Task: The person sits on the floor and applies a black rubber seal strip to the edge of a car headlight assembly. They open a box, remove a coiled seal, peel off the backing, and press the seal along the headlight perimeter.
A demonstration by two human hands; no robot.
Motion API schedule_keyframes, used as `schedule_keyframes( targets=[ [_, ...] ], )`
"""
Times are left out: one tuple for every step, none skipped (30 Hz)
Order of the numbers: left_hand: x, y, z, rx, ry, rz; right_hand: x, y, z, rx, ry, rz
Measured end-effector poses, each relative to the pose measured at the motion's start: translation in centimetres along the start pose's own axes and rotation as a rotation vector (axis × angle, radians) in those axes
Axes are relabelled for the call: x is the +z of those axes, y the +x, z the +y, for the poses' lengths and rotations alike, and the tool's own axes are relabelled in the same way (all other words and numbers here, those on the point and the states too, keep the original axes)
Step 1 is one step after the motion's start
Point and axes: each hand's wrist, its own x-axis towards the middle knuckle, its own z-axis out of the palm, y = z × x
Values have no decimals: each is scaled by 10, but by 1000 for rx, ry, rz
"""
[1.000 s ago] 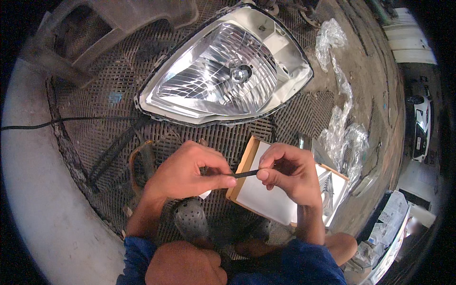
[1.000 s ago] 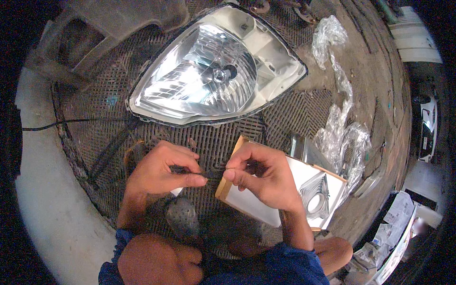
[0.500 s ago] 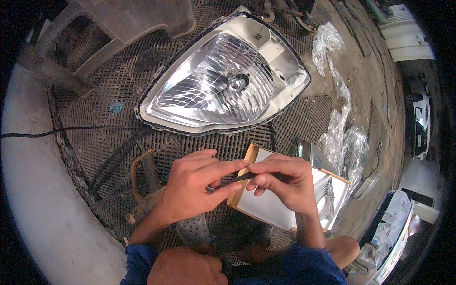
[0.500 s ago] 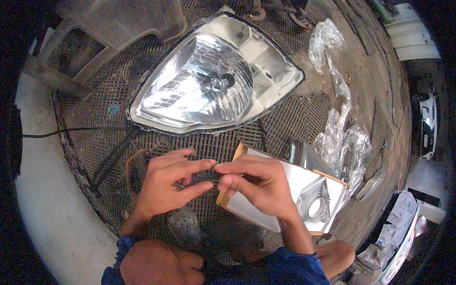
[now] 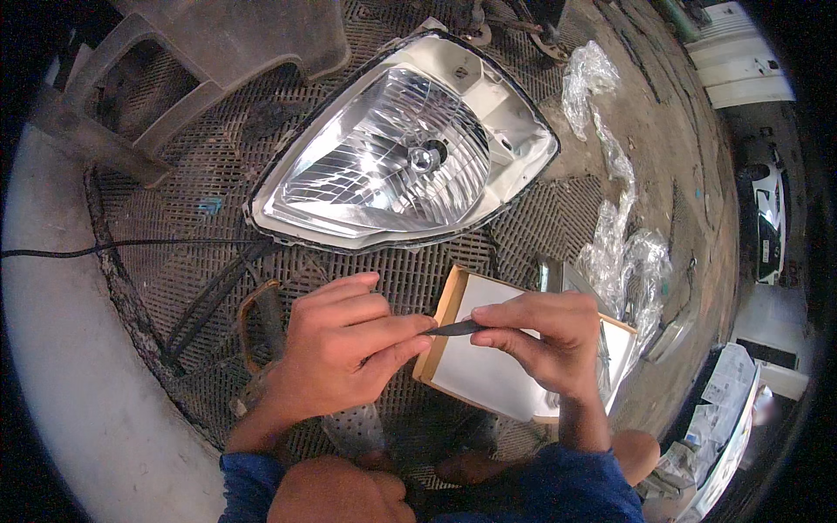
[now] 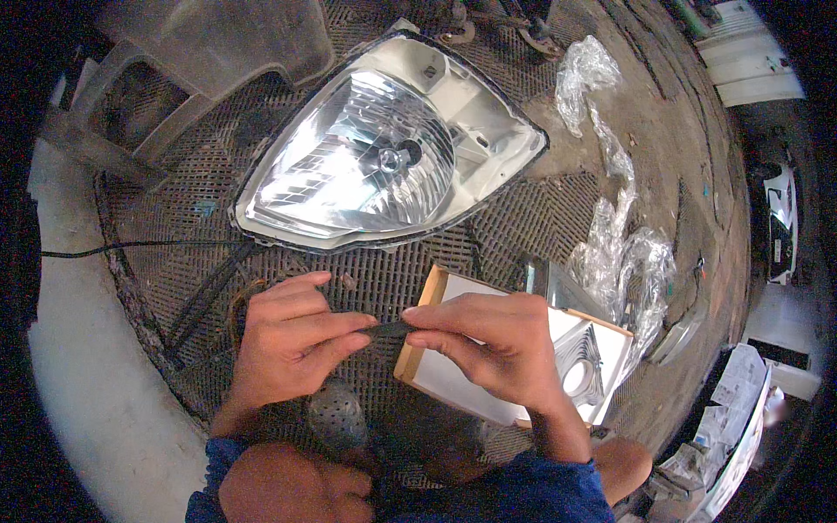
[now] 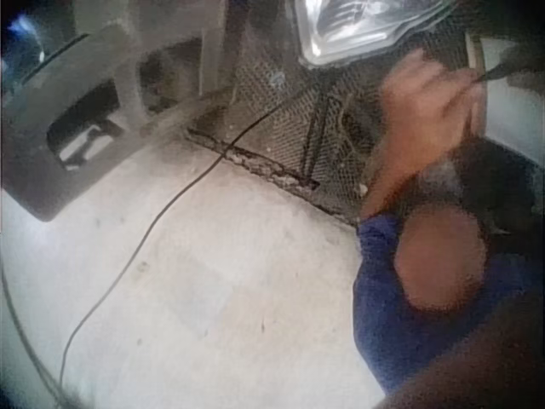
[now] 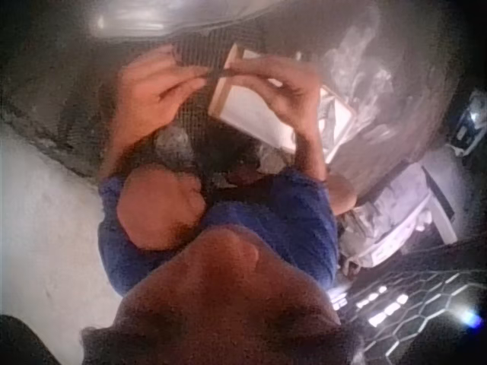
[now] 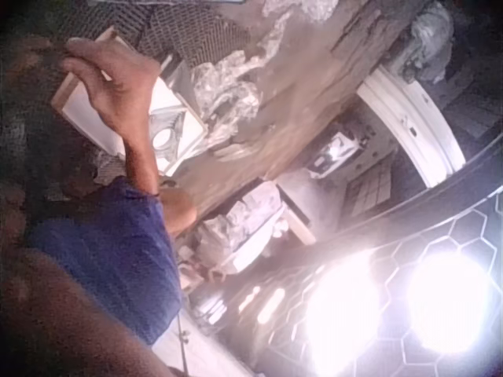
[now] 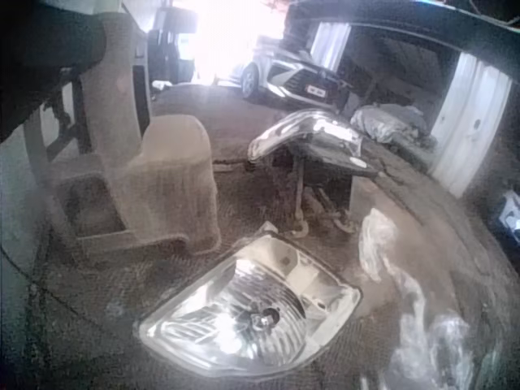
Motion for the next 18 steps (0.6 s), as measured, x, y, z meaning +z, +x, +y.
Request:
schedule_keyframes(
  targets=[
    [-2, 0, 1, -19, -12, 1, -2, 0, -1, -5, -11, -14],
    [-3, 0, 2, -55, -24, -4, -4, 0, -1, -10, -23, -28],
    [-4, 0, 4, -91, -37, -8, -5, 0, -1, -15, -34, -42],
    [-4, -1, 5, -124, -50, -13, -4, 1, 0, -41, -11, -33],
    [-4, -2, 5, -148, -77, -15, -3, 2, 2, -66, 12, -25],
    [-3, -3, 6, -173, -104, -17, -2, 2, 4, -92, 35, -17],
    [-2, -4, 6, -198, -131, -19, -1, 2, 4, -88, 25, -29],
    [-1, -4, 6, -206, -127, -22, 1, 1, 4, -84, 14, -40],
    [0, -3, 7, -214, -122, -26, 2, 0, 4, -79, 4, -52],
    [1, -2, 8, -224, -115, -28, 2, 1, 4, -88, 1, -37],
    [1, -1, 10, -268, -151, -33, 3, 2, 4, -97, -3, -22],
    [-1, 2, 14, -311, -187, -39, 3, 3, 3, -105, -6, -7],
    [-2, 4, 17, -355, -222, -43, 3, 3, 3, -103, -22, 1],
    [3, 6, 16, -254, -211, 21, 2, 2, 1, -101, -38, 10],
    [10, 7, 12, -153, -199, 85, 1, 2, 0, -99, -54, 18],
    [15, 9, 9, -50, -189, 145, 1, 2, -1, -96, -39, 30],
    [15, 10, 8, -48, -183, 131, 0, 2, -4, -93, -23, 42],
    [15, 10, 8, -46, -177, 117, 0, 2, -6, -90, -8, 54]
  ],
)
